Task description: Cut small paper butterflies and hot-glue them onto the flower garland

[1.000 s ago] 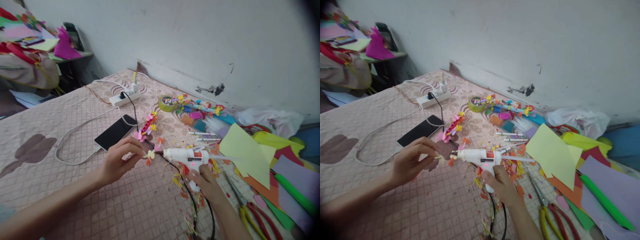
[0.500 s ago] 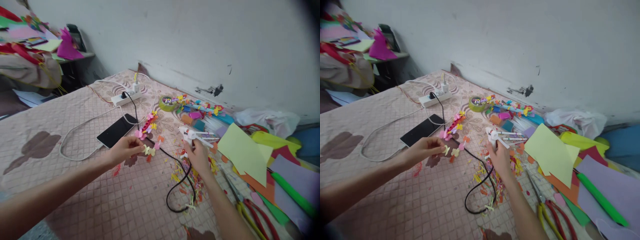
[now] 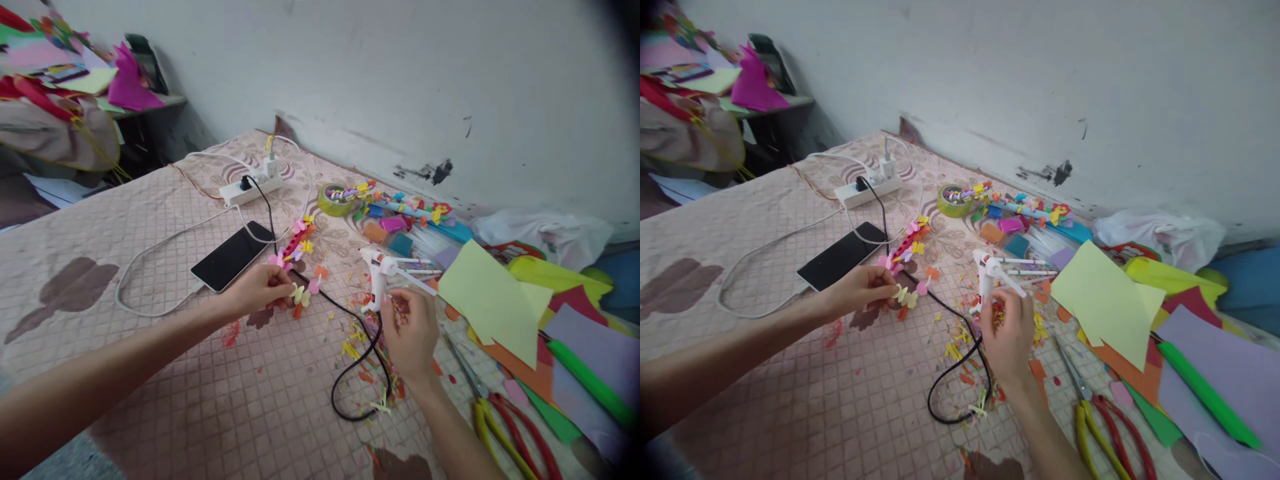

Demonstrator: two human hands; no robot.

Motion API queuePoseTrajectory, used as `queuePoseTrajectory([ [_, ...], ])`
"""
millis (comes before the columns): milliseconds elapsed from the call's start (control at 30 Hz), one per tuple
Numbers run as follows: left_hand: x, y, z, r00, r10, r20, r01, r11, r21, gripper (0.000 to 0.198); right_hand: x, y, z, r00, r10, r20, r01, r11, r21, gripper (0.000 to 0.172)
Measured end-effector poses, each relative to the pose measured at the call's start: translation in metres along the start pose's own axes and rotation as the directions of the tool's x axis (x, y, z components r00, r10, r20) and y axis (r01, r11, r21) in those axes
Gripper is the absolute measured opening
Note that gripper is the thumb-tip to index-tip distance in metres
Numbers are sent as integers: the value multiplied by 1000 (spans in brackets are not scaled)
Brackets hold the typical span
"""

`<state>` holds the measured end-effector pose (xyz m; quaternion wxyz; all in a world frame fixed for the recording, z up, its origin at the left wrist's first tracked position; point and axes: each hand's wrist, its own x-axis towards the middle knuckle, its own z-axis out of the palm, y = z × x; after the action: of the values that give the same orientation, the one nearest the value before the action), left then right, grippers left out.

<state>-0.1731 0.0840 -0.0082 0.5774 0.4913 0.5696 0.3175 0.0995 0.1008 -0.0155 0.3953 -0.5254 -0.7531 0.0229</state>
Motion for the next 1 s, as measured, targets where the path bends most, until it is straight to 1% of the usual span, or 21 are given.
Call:
queuePoseTrajectory([
  [33,0,0,0,1000,-5,1,5,1000,1,17,-1,-9,-2,999,14,33,-15,999,44,10],
  [67,0,0,0,1000,-9,-1,9,1000,6,17,0,-19,-3,993,36,116,-48,994,103,10],
  [100,0,1,1,1000,-7,-4,7,1000,12,18,0,-29,-3,974,49,221,-90,980,179,11],
  [133,0,1,1,1000,0,-7,1,1000,16,19,2,-39,-2,943,35,331,-128,957,262,13],
  [167,-1,2,2,1000,9,-7,-9,1000,16,19,4,-48,1,912,15,409,-163,930,329,14],
  [233,-1,3,3,999,33,-4,-33,999,14,18,8,-62,10,872,-29,489,-202,889,412,15],
  [300,-1,5,4,999,48,-3,-48,999,21,17,13,-70,19,858,-57,511,-206,872,444,16],
  [467,2,5,1,999,50,6,-50,997,53,14,15,-74,34,855,-100,508,-166,876,453,18],
  [767,9,0,3,994,87,63,-95,988,124,14,9,-73,40,856,-115,504,-143,884,445,21],
  [1000,9,-1,5,993,112,36,-117,968,220,15,8,-73,42,847,-102,522,-163,884,437,20],
])
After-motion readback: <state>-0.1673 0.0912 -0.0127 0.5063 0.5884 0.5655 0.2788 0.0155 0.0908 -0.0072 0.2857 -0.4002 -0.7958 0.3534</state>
